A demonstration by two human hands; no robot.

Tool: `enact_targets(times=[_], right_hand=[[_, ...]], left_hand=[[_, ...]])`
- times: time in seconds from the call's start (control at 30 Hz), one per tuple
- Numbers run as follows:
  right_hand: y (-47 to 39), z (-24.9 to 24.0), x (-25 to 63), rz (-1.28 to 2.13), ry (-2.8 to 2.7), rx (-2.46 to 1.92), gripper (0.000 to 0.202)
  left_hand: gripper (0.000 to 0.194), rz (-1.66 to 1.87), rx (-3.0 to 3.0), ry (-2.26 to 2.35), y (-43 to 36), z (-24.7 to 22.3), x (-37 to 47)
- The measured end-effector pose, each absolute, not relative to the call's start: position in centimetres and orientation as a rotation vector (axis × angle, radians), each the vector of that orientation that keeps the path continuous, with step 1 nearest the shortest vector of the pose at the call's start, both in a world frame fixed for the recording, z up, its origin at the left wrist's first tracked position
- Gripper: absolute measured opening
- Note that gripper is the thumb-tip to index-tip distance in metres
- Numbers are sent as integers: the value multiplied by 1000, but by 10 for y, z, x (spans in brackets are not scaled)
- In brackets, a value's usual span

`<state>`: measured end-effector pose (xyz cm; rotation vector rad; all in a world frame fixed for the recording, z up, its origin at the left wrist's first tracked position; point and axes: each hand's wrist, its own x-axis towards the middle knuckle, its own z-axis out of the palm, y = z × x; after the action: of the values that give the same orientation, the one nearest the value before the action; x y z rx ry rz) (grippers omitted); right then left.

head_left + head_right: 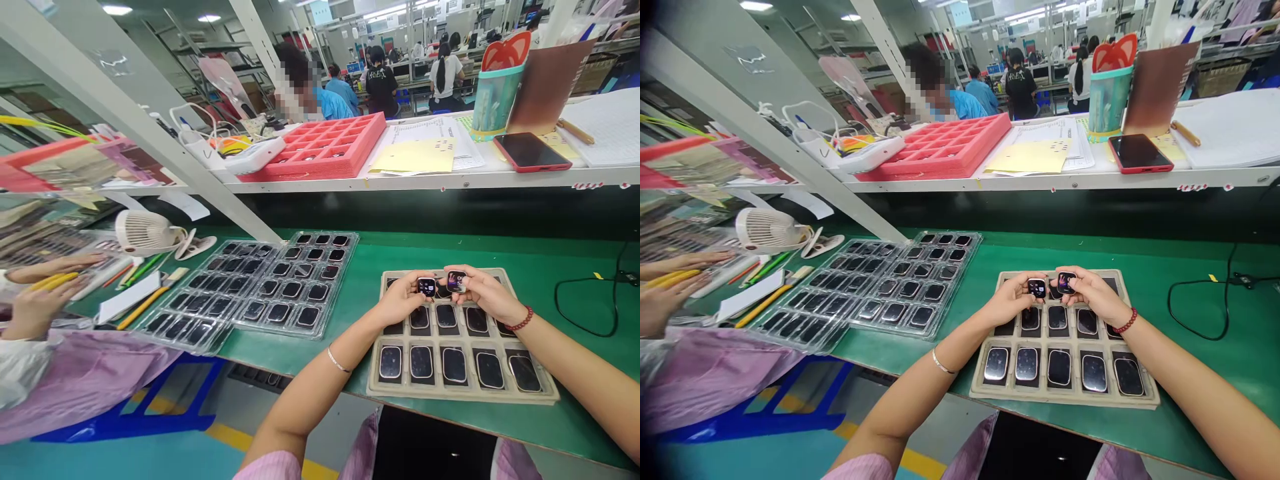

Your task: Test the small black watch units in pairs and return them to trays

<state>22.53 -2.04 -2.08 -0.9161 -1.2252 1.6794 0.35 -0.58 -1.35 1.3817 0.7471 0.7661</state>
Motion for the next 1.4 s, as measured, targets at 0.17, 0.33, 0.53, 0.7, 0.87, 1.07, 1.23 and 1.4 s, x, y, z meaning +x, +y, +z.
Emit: enact_targets(times=[0.17, 0.33, 0.53, 0.7, 0.87, 1.07, 1.23, 1.4], right_hand=[[-22, -18, 220, 1583, -1249, -1039, 31], [-26, -16, 215, 1402, -1528, -1063, 32], [-28, -16, 216, 1350, -1643, -976, 36], [-29, -14, 216, 1244, -1709, -1033, 24], [-30, -14, 216, 1273, -1695, -1008, 31], [-29, -15, 216, 1281, -1689, -986, 33], [-29, -17, 216, 1305, -1666, -971, 31], [-29, -19, 217, 1496, -1487, -1044, 26]], left_hand=[[48, 753, 1365, 764, -6, -14, 3], [49, 764, 1332, 752, -5, -15, 4], [49, 771, 1324, 747, -4, -16, 4], [42, 774, 1316, 726, -5, -15, 3], [49, 776, 1331, 713, -4, -17, 3], [53, 760, 1351, 712, -4, -18, 3], [64, 760, 1371, 721, -3, -17, 2], [40, 721, 1391, 785, -1, -15, 0]])
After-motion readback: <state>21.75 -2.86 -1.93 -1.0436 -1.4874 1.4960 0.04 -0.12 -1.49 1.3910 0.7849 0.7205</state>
